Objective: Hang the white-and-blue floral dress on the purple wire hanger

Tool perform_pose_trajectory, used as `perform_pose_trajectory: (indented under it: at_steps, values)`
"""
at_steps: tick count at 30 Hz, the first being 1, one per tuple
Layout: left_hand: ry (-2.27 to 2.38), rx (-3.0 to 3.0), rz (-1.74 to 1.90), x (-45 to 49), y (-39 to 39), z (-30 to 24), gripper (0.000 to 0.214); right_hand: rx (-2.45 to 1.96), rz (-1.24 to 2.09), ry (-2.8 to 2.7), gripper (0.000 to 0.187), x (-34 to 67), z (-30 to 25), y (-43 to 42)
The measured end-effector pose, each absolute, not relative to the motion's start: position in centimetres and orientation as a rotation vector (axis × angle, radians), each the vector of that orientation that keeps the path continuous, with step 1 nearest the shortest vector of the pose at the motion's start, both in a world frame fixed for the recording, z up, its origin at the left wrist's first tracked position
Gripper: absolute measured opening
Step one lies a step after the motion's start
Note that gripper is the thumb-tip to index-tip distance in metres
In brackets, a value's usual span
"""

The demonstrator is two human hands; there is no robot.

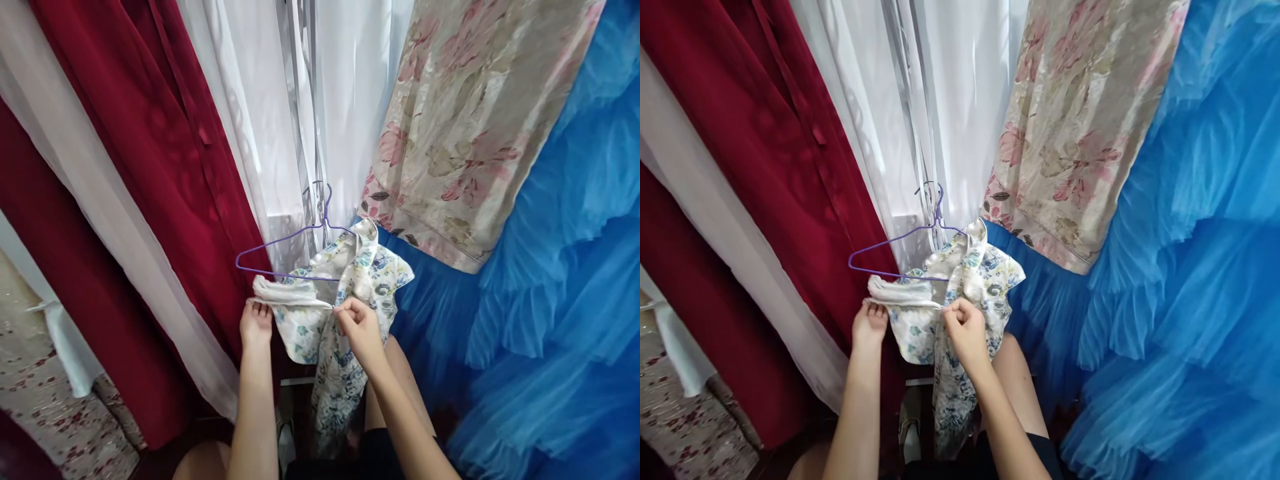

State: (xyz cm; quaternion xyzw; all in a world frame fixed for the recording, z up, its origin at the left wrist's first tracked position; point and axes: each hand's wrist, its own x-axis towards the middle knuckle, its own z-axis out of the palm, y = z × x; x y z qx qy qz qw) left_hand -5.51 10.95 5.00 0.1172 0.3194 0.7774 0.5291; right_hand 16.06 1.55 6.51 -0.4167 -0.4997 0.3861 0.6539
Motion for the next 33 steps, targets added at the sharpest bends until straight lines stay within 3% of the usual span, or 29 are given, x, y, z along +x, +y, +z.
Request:
perform_pose_trajectory:
  at_steps: [5, 10, 14, 18, 21, 25, 29, 33]
  values:
    - [0.797, 0.233, 1.785, -0.8, 4.8, -0.5, 0.007, -1.046, 0.730, -0.682, 0.024, 17.9, -0.5, -1.5]
    - [0.715, 0.937, 1.614, 3.0, -0.2, 3.3, 0.024, -1.121, 0.600, -0.724, 0.042, 20.3, -1.4, -3.3]
    - [0.797, 1.515, 1.460, 6.3, -3.5, 6.8, 0.022, -1.037, 0.931, -1.076, 0.060, 19.8, 1.9, -4.6]
    - [0.836, 1.712, 1.398, 6.4, -4.4, 7.4, 0.024, -0.957, 1.326, -1.251, 0.054, 18.7, 4.5, -6.4]
    - [0.747, 1.704, 1.211, 4.5, -4.2, 6.3, 0.040, -0.844, 1.514, -1.337, 0.050, 19.2, 5.1, -7.3]
    - [0.670, 1.861, 0.840, 2.9, -4.3, 3.3, 0.067, -0.827, 1.476, -1.399, 0.046, 21.7, 5.4, -7.7]
    - [0.687, 2.255, 0.696, 0.7, -2.3, 0.9, 0.053, -0.836, 1.481, -1.472, 0.050, 24.9, 6.3, -8.3]
    - [1.042, 2.505, 0.574, -6.1, 2.5, 1.9, 0.028, -1.055, 1.453, -1.439, 0.043, 26.9, 8.3, -8.1]
